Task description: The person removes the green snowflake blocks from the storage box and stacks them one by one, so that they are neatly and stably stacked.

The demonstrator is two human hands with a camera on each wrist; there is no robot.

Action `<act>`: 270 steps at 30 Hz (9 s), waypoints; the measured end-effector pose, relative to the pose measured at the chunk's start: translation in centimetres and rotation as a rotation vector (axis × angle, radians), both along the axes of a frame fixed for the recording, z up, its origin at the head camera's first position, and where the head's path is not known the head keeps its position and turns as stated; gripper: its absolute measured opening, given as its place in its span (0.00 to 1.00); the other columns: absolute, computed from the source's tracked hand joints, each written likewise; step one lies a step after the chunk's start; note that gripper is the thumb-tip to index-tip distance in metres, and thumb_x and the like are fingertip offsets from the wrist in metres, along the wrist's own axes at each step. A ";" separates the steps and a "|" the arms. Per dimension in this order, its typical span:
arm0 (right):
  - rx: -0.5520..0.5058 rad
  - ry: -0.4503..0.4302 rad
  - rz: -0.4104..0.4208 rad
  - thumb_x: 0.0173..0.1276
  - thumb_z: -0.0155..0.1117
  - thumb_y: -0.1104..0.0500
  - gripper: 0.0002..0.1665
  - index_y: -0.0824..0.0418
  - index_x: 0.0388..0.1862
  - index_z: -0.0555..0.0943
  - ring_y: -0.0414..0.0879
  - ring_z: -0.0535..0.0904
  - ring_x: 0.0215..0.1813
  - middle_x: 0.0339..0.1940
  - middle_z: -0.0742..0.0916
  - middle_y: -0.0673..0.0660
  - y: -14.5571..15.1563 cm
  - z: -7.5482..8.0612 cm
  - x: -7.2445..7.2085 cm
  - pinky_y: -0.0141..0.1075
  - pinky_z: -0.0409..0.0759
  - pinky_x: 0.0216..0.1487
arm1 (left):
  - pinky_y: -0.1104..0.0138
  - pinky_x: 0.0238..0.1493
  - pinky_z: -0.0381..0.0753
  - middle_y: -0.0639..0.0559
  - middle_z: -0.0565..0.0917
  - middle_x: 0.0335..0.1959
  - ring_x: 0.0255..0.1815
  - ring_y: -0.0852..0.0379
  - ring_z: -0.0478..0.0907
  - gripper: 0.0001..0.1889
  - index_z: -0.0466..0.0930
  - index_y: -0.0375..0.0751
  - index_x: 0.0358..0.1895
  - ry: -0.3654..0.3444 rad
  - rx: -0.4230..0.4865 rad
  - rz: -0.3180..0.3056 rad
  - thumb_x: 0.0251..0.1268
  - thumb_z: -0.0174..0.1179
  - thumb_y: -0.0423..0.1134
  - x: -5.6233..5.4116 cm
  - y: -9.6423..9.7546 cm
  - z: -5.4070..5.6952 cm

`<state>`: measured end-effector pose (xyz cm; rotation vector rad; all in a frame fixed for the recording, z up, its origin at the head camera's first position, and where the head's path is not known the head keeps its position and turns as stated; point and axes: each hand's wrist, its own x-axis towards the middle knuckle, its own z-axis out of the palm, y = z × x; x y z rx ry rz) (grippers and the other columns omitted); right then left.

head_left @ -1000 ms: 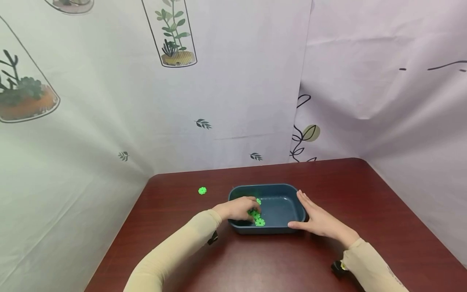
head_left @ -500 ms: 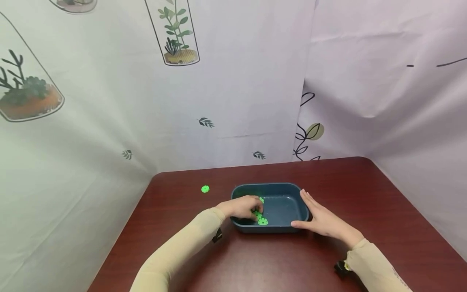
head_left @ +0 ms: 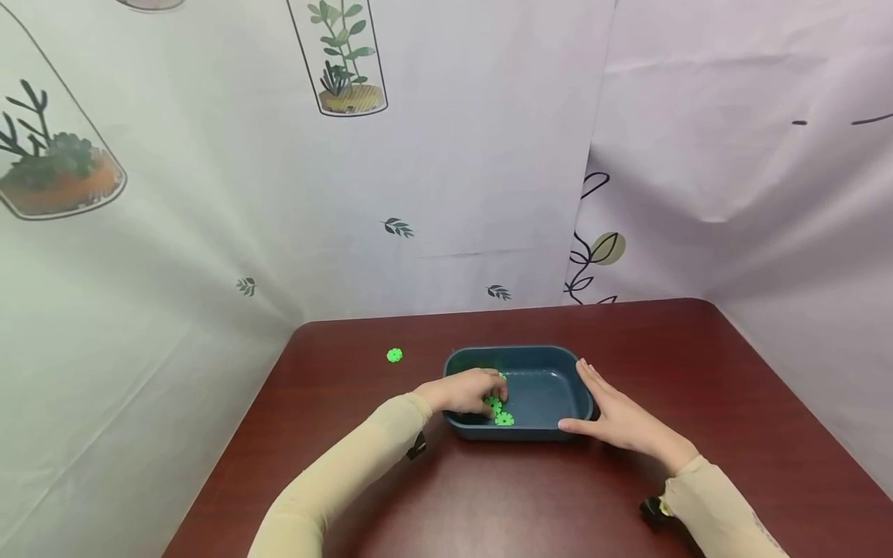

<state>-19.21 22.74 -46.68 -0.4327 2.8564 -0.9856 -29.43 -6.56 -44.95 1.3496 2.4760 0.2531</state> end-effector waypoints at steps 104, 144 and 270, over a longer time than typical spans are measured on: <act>-0.001 -0.020 -0.002 0.59 0.68 0.27 0.72 0.57 0.84 0.39 0.69 0.47 0.80 0.83 0.47 0.65 0.3 -0.7 -0.7 0.67 0.63 0.67 | 0.59 0.41 0.82 0.37 0.87 0.42 0.41 0.47 0.84 0.11 0.87 0.30 0.49 -0.077 0.611 1.047 0.69 0.60 0.31 -7.8 -17.6 -2.2; -0.007 -0.006 0.004 0.59 0.67 0.27 0.71 0.59 0.84 0.41 0.70 0.49 0.79 0.83 0.47 0.66 0.1 -0.4 -0.5 0.67 0.63 0.67 | 0.46 0.62 0.72 0.36 0.78 0.62 0.62 0.39 0.74 0.27 0.74 0.35 0.67 -0.184 0.514 0.885 0.65 0.67 0.35 -6.8 -17.5 -1.1; -0.027 -0.010 -0.004 0.61 0.68 0.30 0.69 0.60 0.84 0.42 0.71 0.50 0.79 0.83 0.48 0.68 -0.2 -0.5 0.3 0.68 0.62 0.66 | 0.79 0.42 0.76 0.65 0.84 0.36 0.37 0.72 0.78 0.06 0.88 0.49 0.42 -0.034 0.020 -0.100 0.67 0.66 0.32 2.4 1.5 1.7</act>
